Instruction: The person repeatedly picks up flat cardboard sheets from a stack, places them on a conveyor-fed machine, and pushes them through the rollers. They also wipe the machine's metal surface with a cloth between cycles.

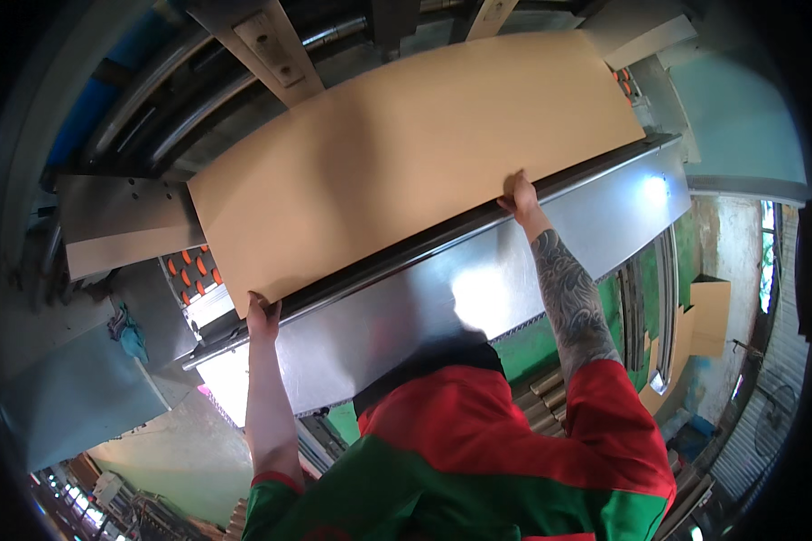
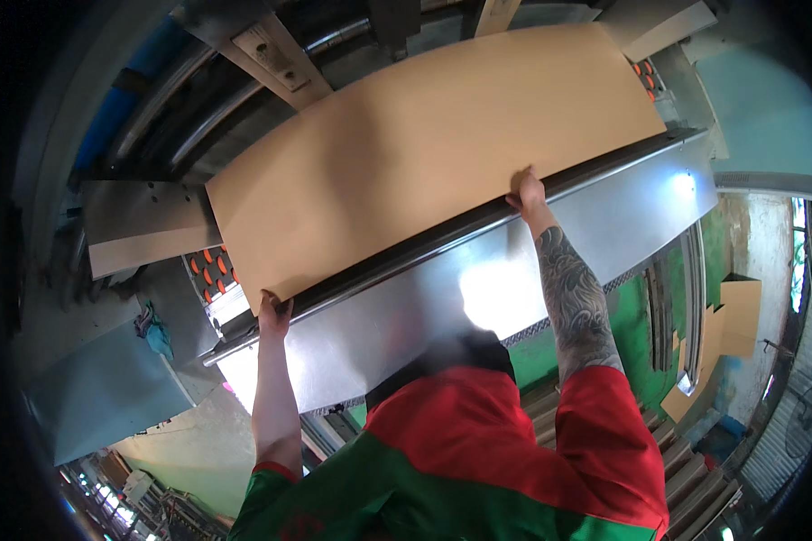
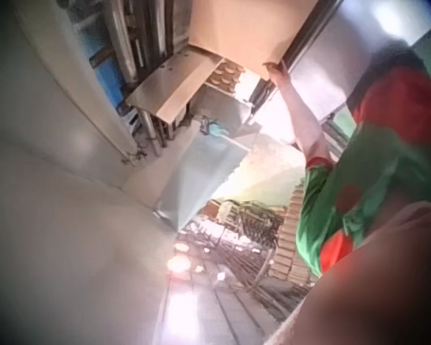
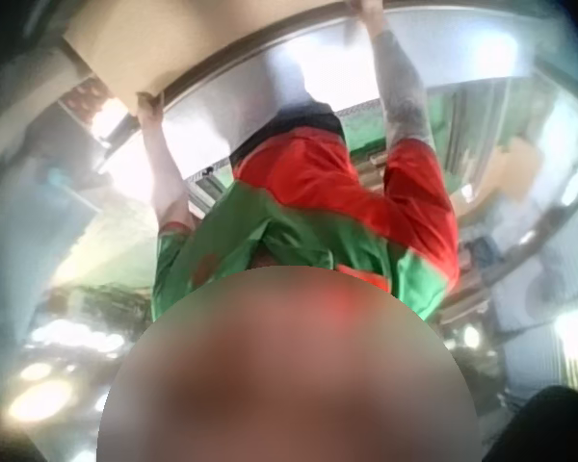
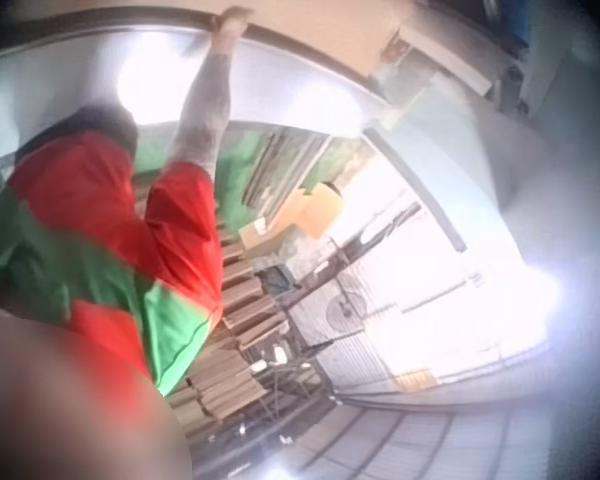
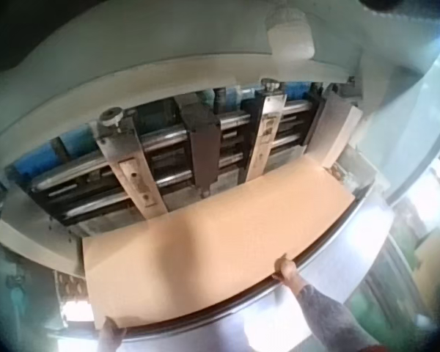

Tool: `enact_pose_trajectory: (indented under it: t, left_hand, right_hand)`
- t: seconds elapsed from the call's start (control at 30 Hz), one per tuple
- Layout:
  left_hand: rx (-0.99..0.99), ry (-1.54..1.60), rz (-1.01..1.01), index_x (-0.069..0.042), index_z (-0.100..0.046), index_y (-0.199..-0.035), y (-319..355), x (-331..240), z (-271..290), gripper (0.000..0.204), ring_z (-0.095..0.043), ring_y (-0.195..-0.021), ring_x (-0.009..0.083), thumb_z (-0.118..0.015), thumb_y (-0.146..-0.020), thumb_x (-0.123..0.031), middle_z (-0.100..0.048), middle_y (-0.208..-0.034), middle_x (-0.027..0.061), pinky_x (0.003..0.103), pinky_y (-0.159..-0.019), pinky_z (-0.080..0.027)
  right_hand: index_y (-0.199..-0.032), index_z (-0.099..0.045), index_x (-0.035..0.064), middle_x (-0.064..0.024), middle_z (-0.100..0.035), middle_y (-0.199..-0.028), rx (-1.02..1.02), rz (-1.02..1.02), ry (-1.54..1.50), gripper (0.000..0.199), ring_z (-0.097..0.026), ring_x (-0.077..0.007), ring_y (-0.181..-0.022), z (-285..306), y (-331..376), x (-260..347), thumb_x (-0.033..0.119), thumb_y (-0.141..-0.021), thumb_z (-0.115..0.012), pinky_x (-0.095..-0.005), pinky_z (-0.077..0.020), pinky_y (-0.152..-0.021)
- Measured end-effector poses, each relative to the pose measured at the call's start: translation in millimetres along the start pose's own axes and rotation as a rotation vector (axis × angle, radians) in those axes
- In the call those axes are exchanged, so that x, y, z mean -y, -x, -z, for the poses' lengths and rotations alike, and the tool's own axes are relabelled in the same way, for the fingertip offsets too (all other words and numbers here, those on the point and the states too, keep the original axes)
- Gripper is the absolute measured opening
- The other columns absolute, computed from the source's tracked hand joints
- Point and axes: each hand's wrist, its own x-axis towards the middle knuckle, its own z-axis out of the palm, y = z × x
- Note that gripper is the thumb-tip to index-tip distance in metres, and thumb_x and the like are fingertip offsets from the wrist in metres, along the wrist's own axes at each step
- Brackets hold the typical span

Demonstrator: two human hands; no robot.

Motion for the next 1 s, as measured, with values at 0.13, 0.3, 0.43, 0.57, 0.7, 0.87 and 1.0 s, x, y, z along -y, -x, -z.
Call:
enact_pose_trajectory:
  t: [0.13,0.3,0.43,0.57,0.7,0.87,1.0]
  left_hand:
    - [0.027,-0.021,-0.018,-0.016,-0.025,-0.168,5.1,3.0,-1.8,0.089,-0.027,-0.157,0.0361,-0.055,-0.103,-0.069,-0.034,-0.168,0.0129,0.06,-0.131,-0.018]
    - [0.162,0.225,-0.172,-0.014,-0.03,-0.167,7.6,20.0,-19.1,0.081,-0.031,-0.156,0.0341,-0.055,-0.106,-0.062,-0.037,-0.168,0.013,0.058,-0.13,-0.022]
    - [0.182,0.305,-0.277,-0.012,-0.034,-0.165,12.9,32.9,-18.3,0.074,-0.036,-0.153,0.0323,-0.055,-0.109,-0.055,-0.041,-0.165,0.0125,0.056,-0.129,-0.026]
    - [0.158,0.212,-0.232,-0.013,-0.034,-0.165,10.5,29.1,-12.1,0.069,-0.035,-0.154,0.0335,-0.054,-0.11,-0.05,-0.041,-0.166,0.011,0.058,-0.127,-0.028]
    - [0.166,0.163,-0.135,-0.013,-0.032,-0.166,9.6,20.1,-7.0,0.075,-0.032,-0.155,0.0362,-0.056,-0.108,-0.054,-0.036,-0.168,0.0152,0.062,-0.127,-0.026]
    - [0.19,0.191,-0.153,-0.017,-0.03,-0.168,18.5,9.9,-3.8,0.081,-0.029,-0.157,0.038,-0.055,-0.105,-0.061,-0.03,-0.171,0.0151,0.063,-0.127,-0.024]
    - [0.296,0.11,-0.052,-0.021,-0.032,-0.168,15.4,0.8,-9.2,0.077,-0.029,-0.156,0.0371,-0.056,-0.105,-0.06,-0.032,-0.169,0.0143,0.064,-0.126,-0.026]
  right_hand:
    - [-0.146,-0.057,0.0061,-0.0092,-0.061,-0.142,-0.145,-0.002,0.066,0.062,-0.061,-0.0248,-0.12,-5.3,3.7,0.0,0.052,-0.105,-0.06,-0.0448,-0.0543,-0.093]
    - [-0.145,-0.059,0.0076,-0.0067,-0.057,-0.151,-0.086,0.043,-0.206,0.061,-0.05,-0.0249,-0.138,-12.7,5.3,-0.9,0.043,-0.097,-0.071,-0.047,-0.0397,-0.113]
    - [-0.15,-0.053,-0.0045,-0.0127,-0.059,-0.15,-0.247,0.089,-0.377,0.068,-0.055,-0.0303,-0.138,-21.2,-4.8,-12.0,0.032,-0.095,-0.072,-0.0483,-0.041,-0.115]
    - [-0.152,-0.049,0.0033,-0.0129,-0.061,-0.139,-0.208,0.056,-0.621,0.066,-0.055,-0.033,-0.134,-18.9,-13.9,-20.8,0.032,-0.096,-0.069,-0.0528,-0.0473,-0.109]
    - [-0.15,-0.05,0.0121,-0.0138,-0.057,-0.145,0.028,0.096,-0.585,0.059,-0.053,-0.0334,-0.137,-5.0,-13.8,-14.3,0.039,-0.098,-0.064,-0.0594,-0.0468,-0.108]
    - [-0.148,-0.054,0.0144,-0.0135,-0.054,-0.15,0.081,0.042,-0.581,0.056,-0.053,-0.0325,-0.139,6.2,-16.4,9.4,0.044,-0.1,-0.06,-0.0615,-0.0468,-0.106]
    - [-0.15,-0.055,0.018,-0.01,-0.06,-0.148,0.209,0.047,-0.537,0.064,-0.055,-0.0306,-0.138,13.0,-14.4,18.4,0.053,-0.097,-0.066,-0.06,-0.0451,-0.108]
